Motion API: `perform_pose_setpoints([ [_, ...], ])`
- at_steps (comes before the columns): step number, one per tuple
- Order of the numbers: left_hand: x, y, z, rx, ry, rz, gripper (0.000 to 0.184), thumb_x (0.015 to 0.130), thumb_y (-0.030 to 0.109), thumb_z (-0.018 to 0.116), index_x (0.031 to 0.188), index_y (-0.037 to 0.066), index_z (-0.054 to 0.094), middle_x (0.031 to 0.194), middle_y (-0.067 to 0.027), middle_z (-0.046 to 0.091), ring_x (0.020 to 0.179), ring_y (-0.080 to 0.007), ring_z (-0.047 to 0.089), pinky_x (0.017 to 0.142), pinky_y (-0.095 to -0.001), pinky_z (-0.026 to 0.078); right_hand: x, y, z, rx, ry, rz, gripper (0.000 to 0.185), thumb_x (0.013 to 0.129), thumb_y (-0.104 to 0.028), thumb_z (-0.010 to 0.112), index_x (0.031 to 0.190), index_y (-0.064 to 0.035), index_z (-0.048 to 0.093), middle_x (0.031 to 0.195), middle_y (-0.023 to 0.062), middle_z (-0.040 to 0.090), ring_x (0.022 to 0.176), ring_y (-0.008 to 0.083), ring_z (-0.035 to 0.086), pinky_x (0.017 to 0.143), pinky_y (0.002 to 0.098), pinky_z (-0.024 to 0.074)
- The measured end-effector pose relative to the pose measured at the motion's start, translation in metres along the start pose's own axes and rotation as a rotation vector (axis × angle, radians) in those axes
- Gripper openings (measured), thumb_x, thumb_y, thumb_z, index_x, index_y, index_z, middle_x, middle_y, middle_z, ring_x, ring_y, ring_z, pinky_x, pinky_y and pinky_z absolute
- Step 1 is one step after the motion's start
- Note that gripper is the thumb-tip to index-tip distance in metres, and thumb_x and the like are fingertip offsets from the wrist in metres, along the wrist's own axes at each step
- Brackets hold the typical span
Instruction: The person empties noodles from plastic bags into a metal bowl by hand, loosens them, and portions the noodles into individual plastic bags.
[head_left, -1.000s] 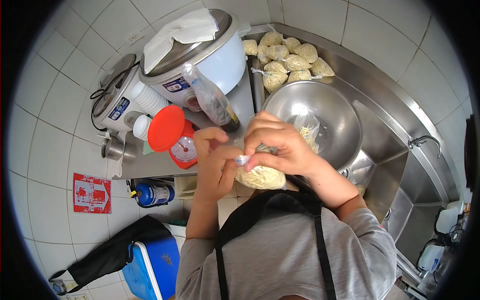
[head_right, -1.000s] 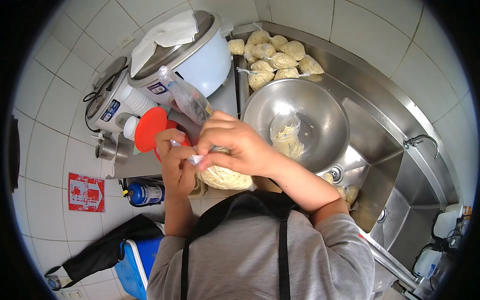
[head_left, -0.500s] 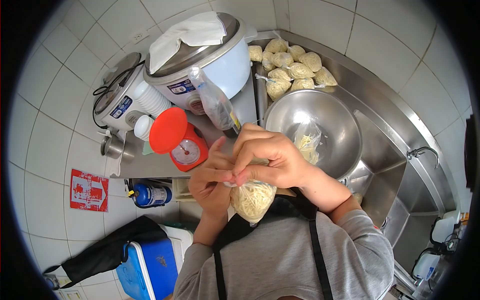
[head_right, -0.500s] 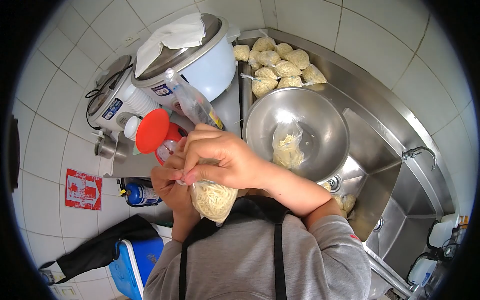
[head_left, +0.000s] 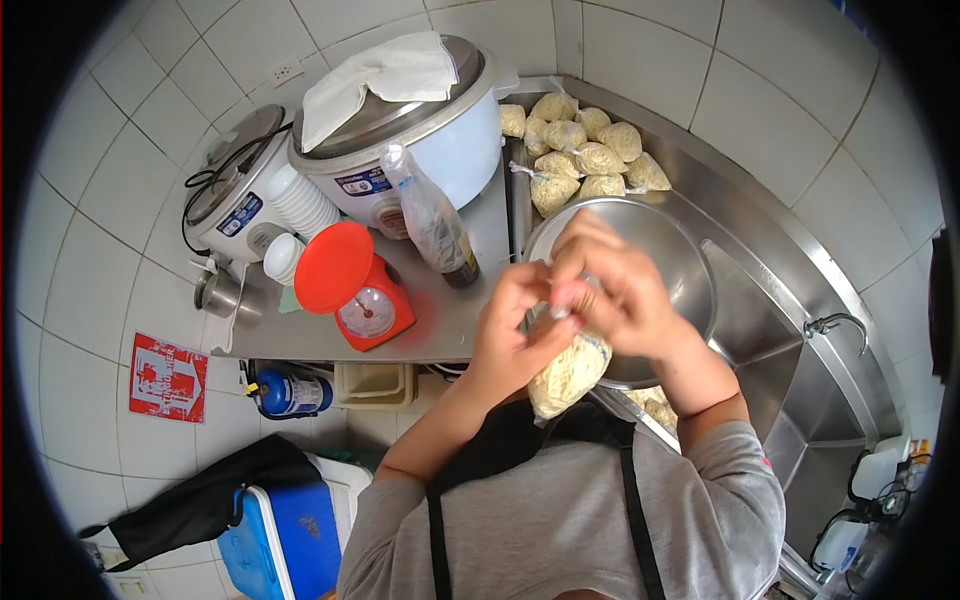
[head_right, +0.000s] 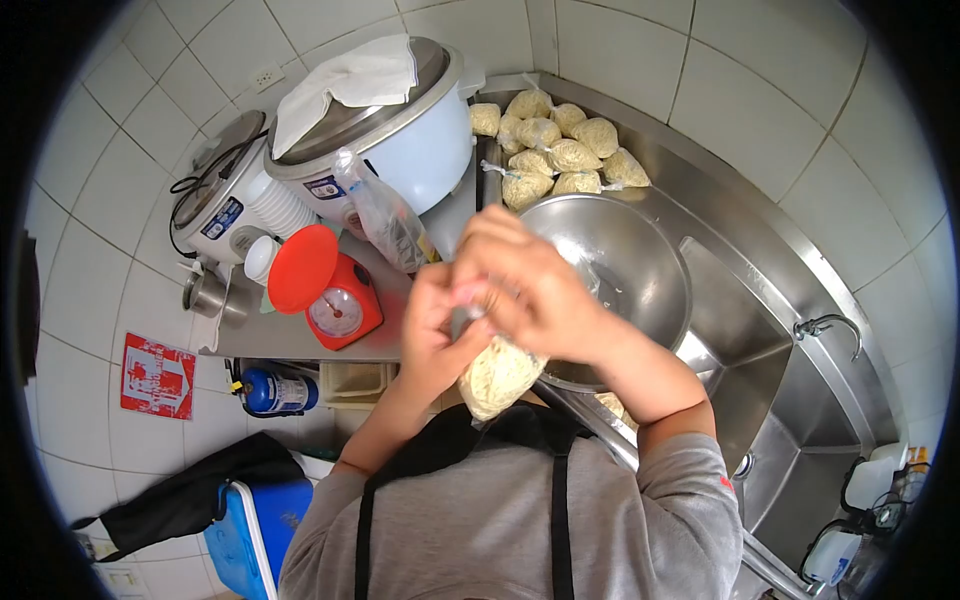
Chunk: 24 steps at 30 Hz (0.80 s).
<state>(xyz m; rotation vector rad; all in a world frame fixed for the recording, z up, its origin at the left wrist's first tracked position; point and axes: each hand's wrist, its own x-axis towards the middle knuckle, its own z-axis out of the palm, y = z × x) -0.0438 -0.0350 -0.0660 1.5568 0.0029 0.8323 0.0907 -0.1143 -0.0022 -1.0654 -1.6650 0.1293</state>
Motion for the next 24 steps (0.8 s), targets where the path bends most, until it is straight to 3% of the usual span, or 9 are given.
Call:
perform_pose_setpoints([
  [3, 0.011, -0.023, -0.003, 0.114, -0.009, 0.002, 0.054, 0.087, 0.01, 0.058, 0.131, -0.003, 0.028, 0.118, -0.0158, 0.052, 0.112, -0.0191, 0.05, 0.098, -0.0327, 0.034, 0.01, 0.044, -0.023, -0.09, 0.096, 0.277, 0.006, 0.083, -0.006, 0.057, 0.078, -0.0016, 0.057, 0.074, 0.007, 0.054, 0.07, 0.016, 0.05, 0.064, 0.0298, 0.0411],
  [5, 0.009, -0.038, -0.01, 0.176, 0.058, 0.011, 0.052, 0.089, 0.012, 0.056, 0.132, -0.002, 0.029, 0.12, -0.017, 0.052, 0.116, -0.0215, 0.047, 0.099, -0.0334, 0.034, 0.036, 0.095, -0.047, -0.046, 0.209, 0.407, 0.01, 0.084, -0.009, 0.057, 0.08, 0.0001, 0.057, 0.073, 0.007, 0.057, 0.068, 0.0118, 0.052, 0.062, 0.0286, 0.0424],
  [9, -0.01, -0.048, -0.032, 0.186, 0.003, -0.205, 0.046, 0.091, 0.013, 0.053, 0.13, 0.0, 0.035, 0.124, -0.0169, 0.051, 0.119, -0.0235, 0.046, 0.101, -0.0348, 0.033, 0.103, 0.156, -0.1, -0.729, 0.421, 0.385, 0.015, 0.083, -0.015, 0.059, 0.081, 0.0, 0.058, 0.08, 0.0132, 0.062, 0.073, 0.0292, 0.059, 0.067, 0.035, 0.046],
  [12, -0.028, -0.059, -0.042, 0.196, 0.035, -0.287, 0.035, 0.092, 0.011, 0.05, 0.125, 0.001, 0.042, 0.123, -0.0138, 0.051, 0.118, -0.0211, 0.046, 0.1, -0.0336, 0.033, 0.116, 0.215, -0.115, -0.868, 0.526, 0.287, 0.017, 0.082, -0.018, 0.059, 0.083, -0.0008, 0.061, 0.081, 0.0155, 0.063, 0.076, 0.036, 0.058, 0.069, 0.038, 0.0464],
  [15, -0.046, -0.063, -0.049, 0.245, -0.011, -0.395, 0.028, 0.092, 0.012, 0.05, 0.117, 0.001, 0.049, 0.119, -0.0095, 0.055, 0.112, -0.0172, 0.05, 0.096, -0.0308, 0.037, 0.095, 0.24, -0.108, -0.884, 0.468, 0.352, 0.018, 0.082, -0.019, 0.06, 0.086, -0.0021, 0.063, 0.084, 0.0151, 0.063, 0.08, 0.033, 0.059, 0.072, 0.0373, 0.0462],
  [18, -0.062, -0.067, -0.052, 0.272, -0.07, -0.505, 0.024, 0.092, 0.014, 0.051, 0.112, 0.001, 0.055, 0.112, -0.0072, 0.058, 0.105, -0.0154, 0.054, 0.092, -0.0292, 0.04, 0.057, 0.201, -0.089, -0.536, -0.034, 0.57, 0.023, 0.083, -0.026, 0.062, 0.085, -0.0028, 0.061, 0.085, 0.011, 0.062, 0.079, 0.0208, 0.059, 0.07, 0.0354, 0.0453],
  [20, -0.072, -0.074, -0.057, 0.266, -0.084, -0.568, 0.023, 0.092, 0.014, 0.051, 0.111, 0.001, 0.055, 0.111, -0.0066, 0.059, 0.103, -0.0147, 0.054, 0.091, -0.0283, 0.041, 0.009, 0.152, -0.064, -0.32, -0.42, 0.455, 0.036, 0.074, -0.031, 0.071, 0.1, -0.0081, 0.062, 0.101, 0.0088, 0.061, 0.097, 0.0229, 0.056, 0.085, 0.0343, 0.0433],
  [21, -0.075, -0.076, -0.059, 0.264, -0.089, -0.594, 0.023, 0.092, 0.014, 0.051, 0.111, 0.001, 0.055, 0.11, -0.0063, 0.06, 0.103, -0.0143, 0.054, 0.09, -0.0279, 0.041, -0.023, 0.157, -0.053, -0.372, -0.582, 0.352, 0.048, 0.065, -0.029, 0.076, 0.107, -0.01, 0.061, 0.111, 0.0095, 0.057, 0.109, 0.0264, 0.051, 0.093, 0.0367, 0.0393],
  [24, -0.081, -0.084, -0.065, 0.239, -0.065, -0.611, 0.022, 0.092, 0.014, 0.051, 0.108, 0.001, 0.057, 0.106, -0.0063, 0.061, 0.099, -0.0128, 0.056, 0.088, -0.027, 0.043, -0.1, 0.134, -0.02, -0.79, -0.759, 0.256, 0.043, 0.066, -0.02, 0.073, 0.106, -0.0108, 0.061, 0.109, 0.0107, 0.056, 0.107, 0.0283, 0.051, 0.091, 0.0397, 0.0401],
])
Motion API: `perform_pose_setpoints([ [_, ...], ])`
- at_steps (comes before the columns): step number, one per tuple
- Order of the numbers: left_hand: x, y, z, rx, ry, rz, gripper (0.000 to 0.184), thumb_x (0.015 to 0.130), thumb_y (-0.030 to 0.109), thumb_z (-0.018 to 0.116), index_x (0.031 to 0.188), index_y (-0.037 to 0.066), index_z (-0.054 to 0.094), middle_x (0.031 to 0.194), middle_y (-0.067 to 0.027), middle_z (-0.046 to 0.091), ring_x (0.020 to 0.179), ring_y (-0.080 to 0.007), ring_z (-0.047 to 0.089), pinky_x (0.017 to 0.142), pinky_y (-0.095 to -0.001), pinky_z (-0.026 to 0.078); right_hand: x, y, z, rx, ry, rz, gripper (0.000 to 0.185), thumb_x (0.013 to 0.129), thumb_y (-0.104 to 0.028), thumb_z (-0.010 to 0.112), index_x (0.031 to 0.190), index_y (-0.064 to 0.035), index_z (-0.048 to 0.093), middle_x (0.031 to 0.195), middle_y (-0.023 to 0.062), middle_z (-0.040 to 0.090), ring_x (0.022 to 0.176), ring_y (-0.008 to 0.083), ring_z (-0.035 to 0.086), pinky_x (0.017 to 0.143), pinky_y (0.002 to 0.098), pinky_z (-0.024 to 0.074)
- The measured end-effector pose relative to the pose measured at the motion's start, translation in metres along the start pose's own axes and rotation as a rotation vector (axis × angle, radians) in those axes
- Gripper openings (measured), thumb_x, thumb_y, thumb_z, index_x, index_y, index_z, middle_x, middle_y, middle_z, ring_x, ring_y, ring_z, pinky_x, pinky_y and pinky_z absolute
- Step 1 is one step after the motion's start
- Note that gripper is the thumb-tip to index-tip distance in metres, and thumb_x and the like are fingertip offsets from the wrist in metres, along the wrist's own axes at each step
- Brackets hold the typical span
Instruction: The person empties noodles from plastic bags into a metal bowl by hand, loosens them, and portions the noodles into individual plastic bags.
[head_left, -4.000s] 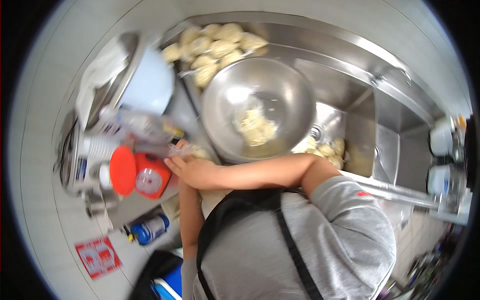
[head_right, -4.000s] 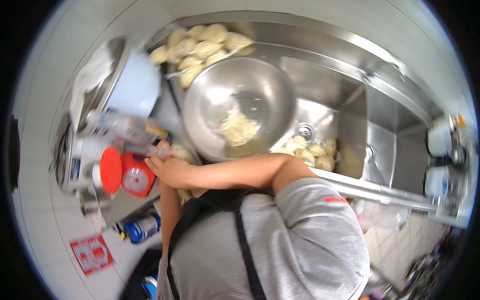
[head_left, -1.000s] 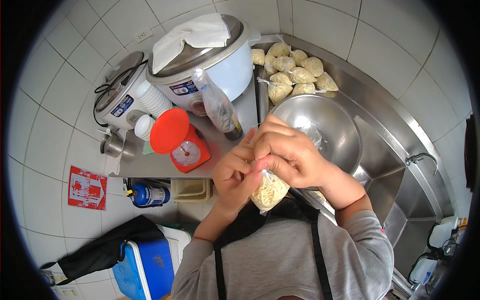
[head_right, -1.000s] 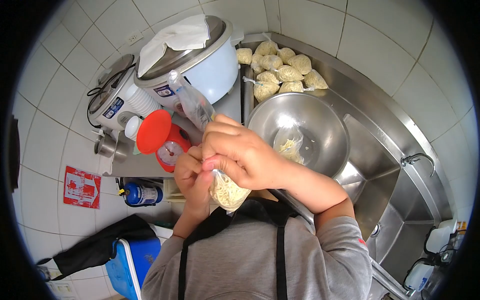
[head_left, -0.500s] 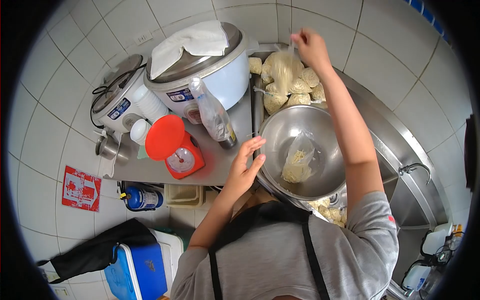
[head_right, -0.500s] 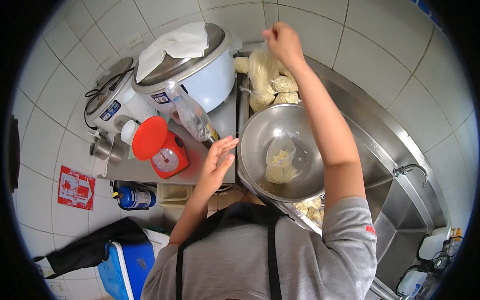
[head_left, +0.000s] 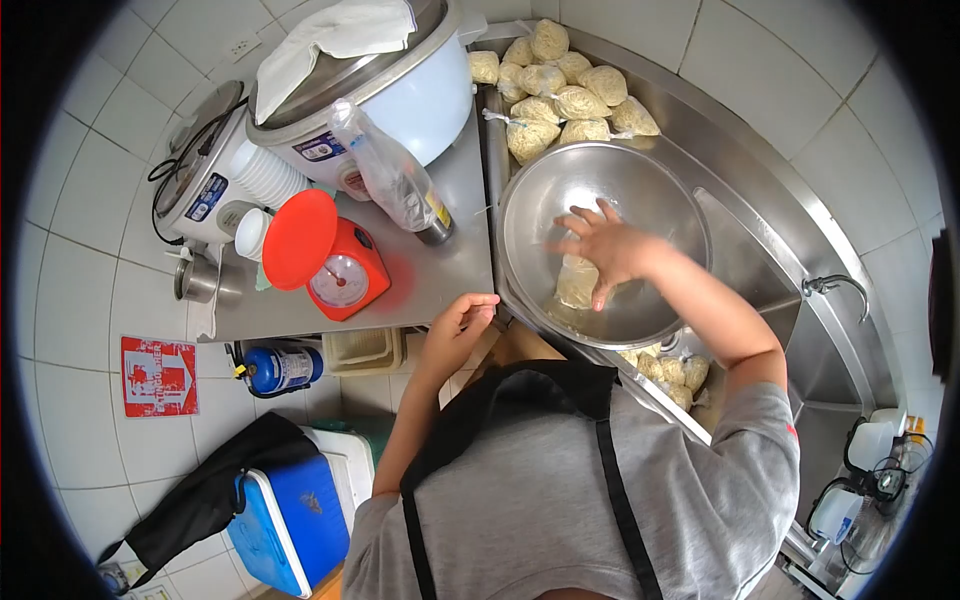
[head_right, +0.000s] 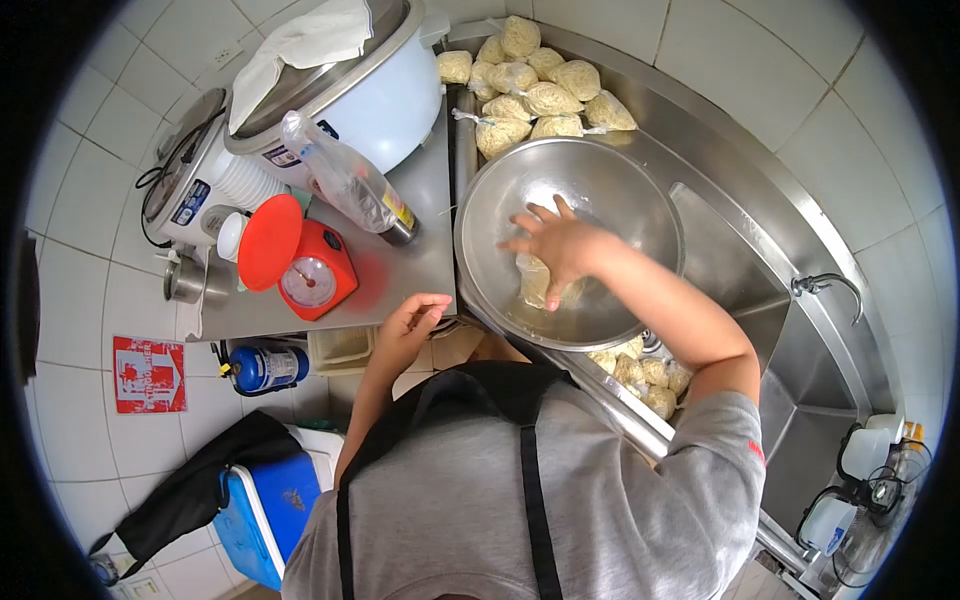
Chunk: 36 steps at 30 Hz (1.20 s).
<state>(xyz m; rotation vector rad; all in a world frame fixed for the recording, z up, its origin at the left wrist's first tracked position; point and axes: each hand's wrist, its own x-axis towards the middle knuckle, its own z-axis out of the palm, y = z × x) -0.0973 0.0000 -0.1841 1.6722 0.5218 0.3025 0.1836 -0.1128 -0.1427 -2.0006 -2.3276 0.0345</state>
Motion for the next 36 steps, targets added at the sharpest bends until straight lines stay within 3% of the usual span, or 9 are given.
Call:
perform_pose_setpoints([
  [2, 0.003, -0.004, -0.002, -0.017, 0.025, 0.025, 0.02, 0.093, 0.014, 0.05, 0.106, 0.001, 0.058, 0.103, -0.0054, 0.062, 0.095, -0.012, 0.057, 0.086, -0.0259, 0.044, -0.008, 0.015, 0.033, -0.016, -0.074, 0.086, 0.033, 0.072, -0.018, 0.071, 0.102, -0.0103, 0.061, 0.097, 0.0127, 0.061, 0.097, 0.0284, 0.057, 0.08, 0.0394, 0.0459],
  [5, 0.008, 0.008, -0.002, -0.057, 0.026, 0.092, 0.019, 0.093, 0.012, 0.049, 0.105, 0.001, 0.058, 0.102, -0.0057, 0.062, 0.094, -0.012, 0.057, 0.087, -0.0257, 0.043, -0.016, 0.036, -0.017, 0.435, 0.031, 0.106, 0.021, 0.075, -0.009, 0.065, 0.095, -0.0072, 0.061, 0.084, 0.0133, 0.062, 0.085, 0.0278, 0.061, 0.071, 0.0385, 0.0469],
  [8, 0.015, 0.013, -0.002, -0.087, 0.024, 0.145, 0.019, 0.093, 0.01, 0.048, 0.105, -0.002, 0.058, 0.103, -0.0085, 0.062, 0.097, -0.0145, 0.057, 0.088, -0.0271, 0.043, -0.015, 0.002, -0.067, 0.573, 0.595, 0.433, 0.011, 0.079, -0.008, 0.063, 0.087, -0.0025, 0.058, 0.071, 0.0154, 0.058, 0.066, 0.0285, 0.059, 0.064, 0.0362, 0.0454],
  [11, 0.012, 0.022, -0.002, -0.076, 0.048, 0.189, 0.019, 0.094, 0.01, 0.047, 0.104, -0.002, 0.058, 0.102, -0.0094, 0.063, 0.096, -0.0153, 0.058, 0.086, -0.0276, 0.044, 0.007, 0.033, -0.02, 0.428, 0.601, 0.205, 0.013, 0.081, -0.011, 0.062, 0.083, -0.0001, 0.055, 0.07, 0.0164, 0.058, 0.062, 0.0268, 0.055, 0.061, 0.0355, 0.044],
  [15, 0.005, 0.023, -0.008, -0.136, 0.19, 0.256, 0.018, 0.094, 0.011, 0.047, 0.101, -0.001, 0.058, 0.1, -0.0089, 0.063, 0.093, -0.0152, 0.059, 0.084, -0.0276, 0.044, 0.024, 0.021, -0.083, 0.53, 0.797, 0.57, 0.018, 0.086, -0.016, 0.06, 0.084, 0.0005, 0.056, 0.066, 0.0085, 0.058, 0.06, 0.0175, 0.054, 0.057, 0.0309, 0.0424],
  [18, -0.007, 0.012, -0.021, -0.141, 0.334, 0.221, 0.018, 0.094, 0.012, 0.047, 0.1, -0.001, 0.058, 0.098, -0.0091, 0.063, 0.091, -0.0145, 0.059, 0.082, -0.0268, 0.045, 0.045, 0.034, -0.056, 0.487, 0.699, 0.146, 0.022, 0.084, -0.021, 0.063, 0.079, -0.0005, 0.056, 0.056, 0.0061, 0.052, 0.052, 0.0153, 0.051, 0.051, 0.0306, 0.0412],
  [21, -0.019, -0.004, -0.034, -0.135, 0.417, 0.208, 0.018, 0.093, 0.011, 0.047, 0.1, -0.001, 0.058, 0.098, -0.009, 0.063, 0.09, -0.0143, 0.059, 0.082, -0.0262, 0.045, 0.05, 0.009, -0.121, 0.978, 0.552, 0.475, 0.022, 0.085, -0.024, 0.062, 0.078, -0.0035, 0.058, 0.059, 0.0015, 0.053, 0.056, 0.0096, 0.051, 0.053, 0.0282, 0.0421],
  [30, -0.049, -0.052, -0.072, -0.027, 0.675, 0.198, 0.016, 0.091, 0.011, 0.052, 0.098, -0.001, 0.06, 0.093, -0.007, 0.064, 0.086, -0.0115, 0.058, 0.08, -0.0238, 0.045, 0.141, 0.001, -0.123, 1.15, 0.686, 0.402, 0.018, 0.085, -0.022, 0.061, 0.08, -0.0051, 0.057, 0.07, -0.0004, 0.057, 0.062, 0.0091, 0.053, 0.056, 0.0238, 0.0419],
  [36, -0.055, -0.071, -0.075, 0.012, 0.616, 0.141, 0.015, 0.091, 0.007, 0.051, 0.099, -0.001, 0.06, 0.093, -0.0054, 0.063, 0.086, -0.0111, 0.057, 0.078, -0.0236, 0.045, 0.206, 0.022, -0.04, 1.241, 0.705, 0.437, 0.019, 0.086, -0.02, 0.059, 0.08, -0.0019, 0.056, 0.066, 0.0048, 0.058, 0.054, 0.0149, 0.058, 0.051, 0.0283, 0.0471],
])
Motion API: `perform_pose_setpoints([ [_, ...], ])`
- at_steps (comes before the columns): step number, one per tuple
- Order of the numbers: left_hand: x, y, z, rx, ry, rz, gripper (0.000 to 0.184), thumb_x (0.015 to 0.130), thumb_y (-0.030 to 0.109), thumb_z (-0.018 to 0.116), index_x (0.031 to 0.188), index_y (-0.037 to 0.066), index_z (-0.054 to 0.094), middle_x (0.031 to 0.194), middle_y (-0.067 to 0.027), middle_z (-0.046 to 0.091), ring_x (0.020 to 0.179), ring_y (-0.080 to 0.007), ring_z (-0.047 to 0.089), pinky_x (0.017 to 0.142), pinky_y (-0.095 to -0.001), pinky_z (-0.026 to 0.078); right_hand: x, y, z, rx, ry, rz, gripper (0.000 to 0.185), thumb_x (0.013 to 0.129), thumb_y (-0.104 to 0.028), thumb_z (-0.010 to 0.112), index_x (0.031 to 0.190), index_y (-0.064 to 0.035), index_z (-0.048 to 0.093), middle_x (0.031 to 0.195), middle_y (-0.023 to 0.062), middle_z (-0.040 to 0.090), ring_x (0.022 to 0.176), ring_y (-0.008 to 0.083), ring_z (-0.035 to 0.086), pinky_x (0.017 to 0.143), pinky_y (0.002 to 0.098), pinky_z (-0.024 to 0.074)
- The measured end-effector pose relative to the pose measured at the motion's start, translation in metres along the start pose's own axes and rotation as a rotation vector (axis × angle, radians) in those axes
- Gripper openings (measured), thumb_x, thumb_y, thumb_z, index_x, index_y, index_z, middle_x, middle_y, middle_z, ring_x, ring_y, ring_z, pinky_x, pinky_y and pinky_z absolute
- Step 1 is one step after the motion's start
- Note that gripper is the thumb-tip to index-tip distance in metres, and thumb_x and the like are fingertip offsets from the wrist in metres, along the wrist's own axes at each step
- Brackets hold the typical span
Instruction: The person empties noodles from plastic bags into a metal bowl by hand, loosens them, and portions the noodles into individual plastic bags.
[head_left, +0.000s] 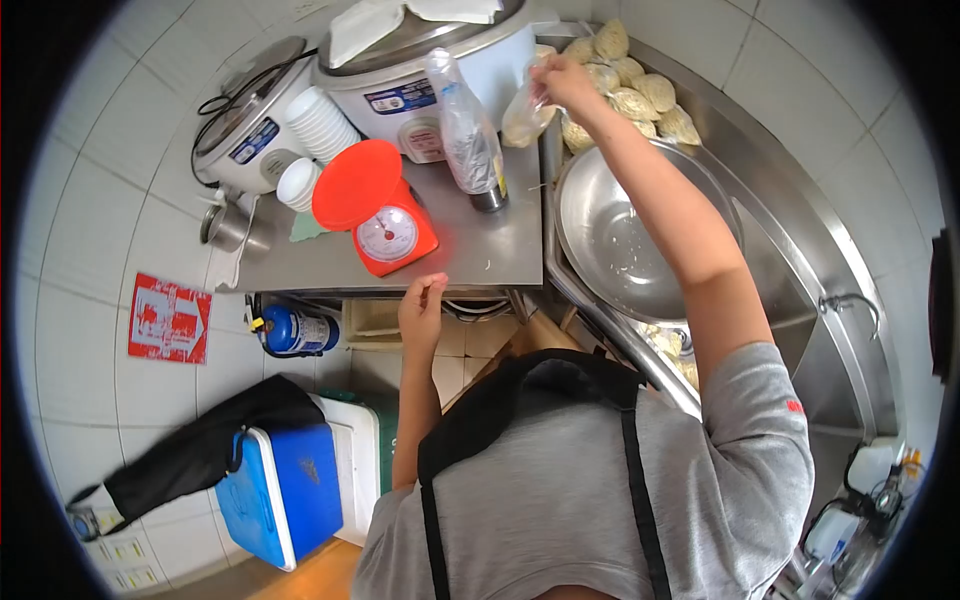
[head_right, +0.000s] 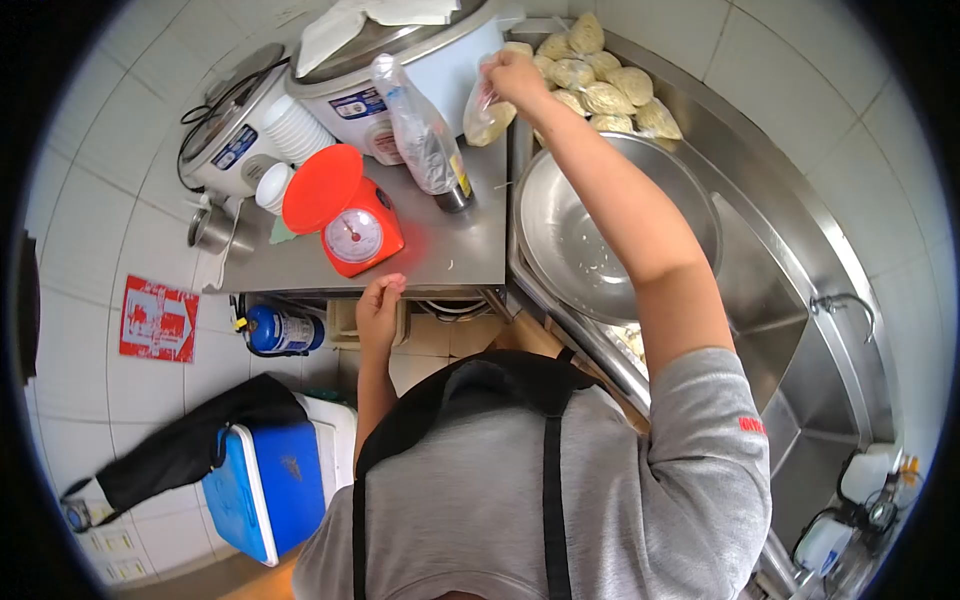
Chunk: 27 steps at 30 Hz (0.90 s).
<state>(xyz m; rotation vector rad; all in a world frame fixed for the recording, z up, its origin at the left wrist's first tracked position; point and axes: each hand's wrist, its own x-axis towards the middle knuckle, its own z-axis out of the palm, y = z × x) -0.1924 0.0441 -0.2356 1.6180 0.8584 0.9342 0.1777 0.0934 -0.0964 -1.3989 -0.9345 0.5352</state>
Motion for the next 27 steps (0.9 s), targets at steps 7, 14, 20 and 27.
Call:
perform_pose_setpoints([
  [7, 0.001, 0.013, 0.012, 0.309, -0.162, 0.09, 0.016, 0.089, 0.009, 0.054, 0.099, 0.0, 0.062, 0.09, -0.0067, 0.063, 0.081, -0.0126, 0.058, 0.078, -0.0251, 0.045, -0.027, 0.049, -0.019, -0.523, -0.345, 0.347, 0.036, 0.082, -0.028, 0.061, 0.095, 0.0044, 0.057, 0.087, 0.0131, 0.062, 0.075, 0.0173, 0.06, 0.059, 0.0297, 0.0499],
  [14, 0.01, -0.031, 0.031, 0.963, -0.431, 0.476, 0.056, 0.087, 0.033, 0.05, 0.128, -0.004, 0.041, 0.138, -0.0183, 0.036, 0.132, -0.0284, 0.029, 0.109, -0.0485, 0.015, -0.087, 0.022, -0.06, -0.711, 0.057, 0.056, 0.064, 0.077, -0.043, 0.066, 0.12, 0.0024, 0.052, 0.12, 0.0223, 0.052, 0.107, 0.0322, 0.054, 0.09, 0.037, 0.043],
  [20, 0.037, -0.033, 0.068, 0.863, -0.545, 0.557, 0.067, 0.09, 0.04, 0.045, 0.134, -0.008, 0.03, 0.144, -0.023, 0.023, 0.134, -0.0344, 0.022, 0.11, -0.0491, 0.011, -0.229, 0.021, -0.163, -1.19, 0.591, 0.117, 0.048, 0.079, -0.034, 0.066, 0.114, -0.003, 0.058, 0.117, 0.0212, 0.053, 0.108, 0.0348, 0.051, 0.091, 0.041, 0.0412],
  [27, 0.128, -0.047, 0.148, 0.77, -0.582, 0.674, 0.048, 0.089, 0.013, 0.04, 0.131, -0.009, 0.032, 0.14, -0.0259, 0.029, 0.131, -0.0361, 0.028, 0.108, -0.0417, 0.025, -0.356, 0.004, -0.165, -1.049, 0.822, 0.342, 0.041, 0.082, -0.026, 0.065, 0.117, -0.0073, 0.056, 0.112, 0.0136, 0.052, 0.099, 0.0271, 0.054, 0.08, 0.035, 0.0454],
])
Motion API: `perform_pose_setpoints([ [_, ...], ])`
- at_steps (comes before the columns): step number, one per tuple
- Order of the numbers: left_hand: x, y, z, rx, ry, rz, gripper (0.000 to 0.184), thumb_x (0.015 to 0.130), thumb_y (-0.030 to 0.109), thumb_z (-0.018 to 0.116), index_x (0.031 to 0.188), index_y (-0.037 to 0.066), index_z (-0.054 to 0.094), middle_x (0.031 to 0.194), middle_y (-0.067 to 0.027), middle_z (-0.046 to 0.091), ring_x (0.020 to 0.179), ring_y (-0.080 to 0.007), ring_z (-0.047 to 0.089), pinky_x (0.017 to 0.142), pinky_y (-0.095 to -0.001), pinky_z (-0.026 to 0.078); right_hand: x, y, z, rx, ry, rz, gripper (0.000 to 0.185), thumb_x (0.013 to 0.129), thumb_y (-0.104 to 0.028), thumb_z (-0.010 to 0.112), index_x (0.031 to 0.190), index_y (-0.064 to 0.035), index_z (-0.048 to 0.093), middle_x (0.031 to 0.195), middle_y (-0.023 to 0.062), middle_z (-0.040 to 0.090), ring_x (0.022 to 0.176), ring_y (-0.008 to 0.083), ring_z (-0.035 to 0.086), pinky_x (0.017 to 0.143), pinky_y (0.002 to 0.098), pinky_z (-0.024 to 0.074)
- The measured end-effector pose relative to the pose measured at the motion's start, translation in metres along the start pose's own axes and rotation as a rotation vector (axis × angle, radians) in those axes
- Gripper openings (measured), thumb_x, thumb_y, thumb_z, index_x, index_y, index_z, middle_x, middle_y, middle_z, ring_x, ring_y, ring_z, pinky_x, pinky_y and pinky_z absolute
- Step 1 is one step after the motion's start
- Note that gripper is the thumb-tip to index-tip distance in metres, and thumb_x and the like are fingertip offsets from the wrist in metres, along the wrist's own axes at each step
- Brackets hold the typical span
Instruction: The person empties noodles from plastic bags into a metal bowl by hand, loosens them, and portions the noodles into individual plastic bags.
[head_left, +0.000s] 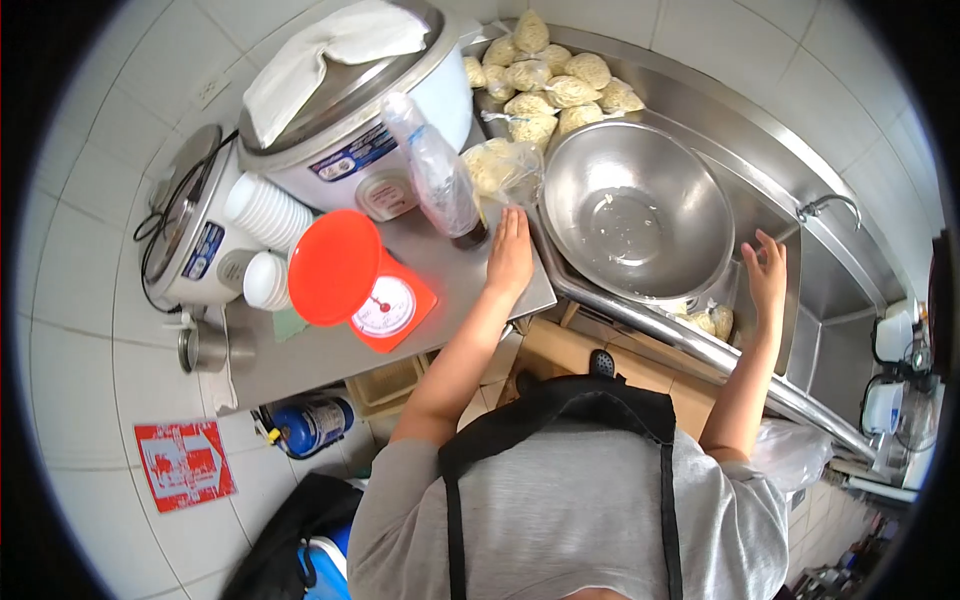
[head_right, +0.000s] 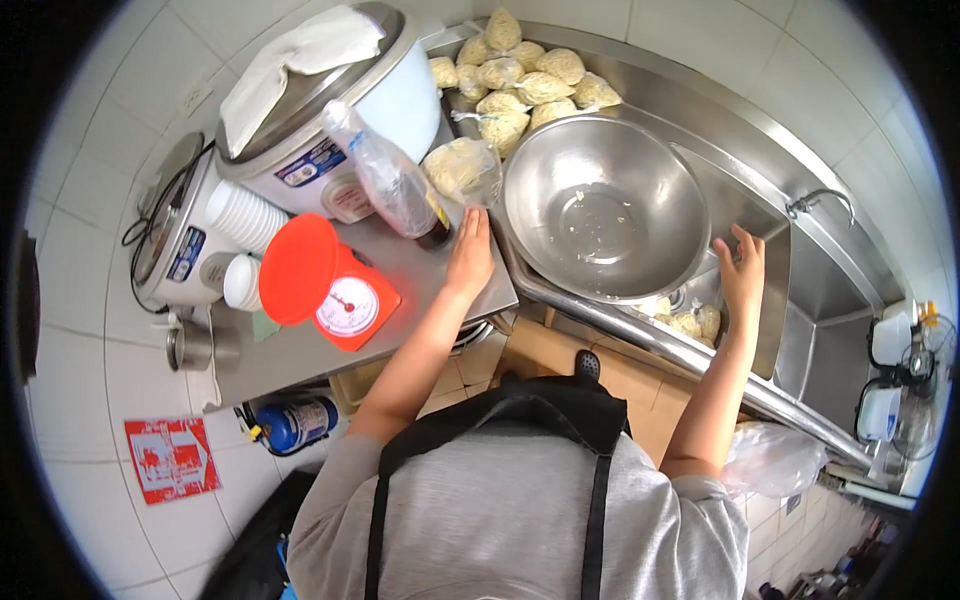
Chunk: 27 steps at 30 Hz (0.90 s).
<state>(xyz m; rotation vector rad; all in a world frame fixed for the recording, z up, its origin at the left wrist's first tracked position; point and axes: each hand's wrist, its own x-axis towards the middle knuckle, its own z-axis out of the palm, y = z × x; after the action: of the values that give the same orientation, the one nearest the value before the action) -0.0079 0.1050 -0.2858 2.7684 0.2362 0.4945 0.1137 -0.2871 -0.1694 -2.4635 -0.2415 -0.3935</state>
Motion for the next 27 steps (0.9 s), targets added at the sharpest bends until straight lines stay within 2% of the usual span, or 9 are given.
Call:
perform_pose_setpoints([
  [4, 0.036, 0.003, 0.008, 0.02, 0.173, -0.088, 0.022, 0.085, 0.006, 0.04, 0.092, -0.005, 0.058, 0.097, -0.0198, 0.057, 0.093, -0.0343, 0.054, 0.083, -0.0443, 0.044, -0.038, 0.003, -0.029, -0.028, 0.0, 0.069, 0.038, 0.082, -0.021, 0.065, 0.117, -0.0081, 0.056, 0.115, 0.0118, 0.051, 0.099, 0.0262, 0.054, 0.078, 0.0339, 0.0458],
  [9, -0.003, 0.005, -0.015, 0.151, 0.08, 0.097, 0.017, 0.08, 0.004, 0.044, 0.082, -0.002, 0.059, 0.087, -0.0196, 0.057, 0.088, -0.0353, 0.054, 0.08, -0.044, 0.043, -0.079, 0.041, -0.073, -0.068, 0.077, 0.078, 0.041, 0.078, -0.018, 0.068, 0.115, -0.0049, 0.056, 0.111, 0.0153, 0.052, 0.101, 0.0312, 0.053, 0.084, 0.0365, 0.0442],
  [12, -0.047, 0.017, -0.035, 0.141, -0.122, -0.031, 0.017, 0.078, 0.003, 0.048, 0.084, -0.001, 0.064, 0.089, -0.0212, 0.06, 0.084, -0.0374, 0.056, 0.078, -0.0437, 0.045, -0.11, 0.059, -0.114, -0.088, 0.153, 0.109, 0.039, 0.078, -0.016, 0.067, 0.113, -0.0027, 0.056, 0.108, 0.0167, 0.052, 0.1, 0.0337, 0.052, 0.086, 0.0384, 0.0433],
  [15, -0.065, 0.018, -0.051, -0.116, 0.194, -0.011, 0.016, 0.075, -0.002, 0.05, 0.081, 0.001, 0.065, 0.082, -0.0168, 0.061, 0.078, -0.0298, 0.058, 0.073, -0.038, 0.047, -0.147, 0.088, -0.152, -0.063, 0.112, 0.275, 0.037, 0.08, -0.019, 0.065, 0.111, -0.0039, 0.055, 0.108, 0.0165, 0.05, 0.098, 0.0341, 0.055, 0.083, 0.041, 0.0462],
  [17, -0.042, 0.052, -0.076, -0.139, 0.384, 0.057, 0.022, 0.074, -0.004, 0.049, 0.091, -0.001, 0.063, 0.085, -0.0158, 0.061, 0.081, -0.0302, 0.058, 0.078, -0.0377, 0.047, -0.169, 0.122, -0.17, -0.118, 0.053, 0.308, 0.039, 0.079, -0.022, 0.065, 0.112, -0.0038, 0.055, 0.106, 0.0169, 0.05, 0.097, 0.035, 0.055, 0.081, 0.0415, 0.0467],
  [19, -0.013, 0.083, -0.091, -0.014, 0.229, 0.127, 0.034, 0.075, -0.005, 0.047, 0.108, -0.003, 0.058, 0.111, -0.0243, 0.055, 0.101, -0.0362, 0.053, 0.092, -0.0373, 0.04, -0.186, 0.157, -0.181, -0.18, 0.028, 0.252, 0.032, 0.078, -0.021, 0.065, 0.102, -0.0019, 0.057, 0.104, 0.0168, 0.052, 0.091, 0.0347, 0.058, 0.077, 0.0416, 0.0485],
  [21, 0.022, 0.097, -0.072, 0.342, 0.069, -0.101, 0.042, 0.076, 0.002, 0.051, 0.118, 0.001, 0.055, 0.134, -0.0286, 0.037, 0.121, -0.0419, 0.036, 0.103, -0.045, 0.028, -0.202, 0.182, -0.197, -0.207, -0.041, 0.237, 0.025, 0.075, -0.016, 0.066, 0.096, -0.0029, 0.06, 0.093, 0.0158, 0.059, 0.087, 0.0329, 0.06, 0.075, 0.0409, 0.0497],
  [24, 0.025, 0.228, -0.046, 0.198, 0.288, 0.054, 0.042, 0.081, 0.011, 0.054, 0.124, 0.007, 0.053, 0.137, -0.0228, 0.036, 0.125, -0.0406, 0.033, 0.104, -0.0465, 0.027, -0.23, 0.2, -0.23, 0.018, 0.024, 0.227, 0.013, 0.072, -0.012, 0.062, 0.082, -0.0043, 0.06, 0.082, 0.0134, 0.063, 0.08, 0.0314, 0.061, 0.071, 0.0405, 0.0491],
  [27, 0.026, 0.333, 0.014, -0.07, 0.104, 0.358, 0.038, 0.085, 0.012, 0.054, 0.122, 0.01, 0.055, 0.139, -0.0176, 0.036, 0.129, -0.037, 0.028, 0.104, -0.0459, 0.027, -0.267, 0.239, -0.24, 0.06, 0.008, 0.277, 0.01, 0.069, -0.008, 0.06, 0.079, -0.0058, 0.061, 0.076, 0.0115, 0.064, 0.076, 0.03, 0.063, 0.066, 0.0397, 0.0491],
])
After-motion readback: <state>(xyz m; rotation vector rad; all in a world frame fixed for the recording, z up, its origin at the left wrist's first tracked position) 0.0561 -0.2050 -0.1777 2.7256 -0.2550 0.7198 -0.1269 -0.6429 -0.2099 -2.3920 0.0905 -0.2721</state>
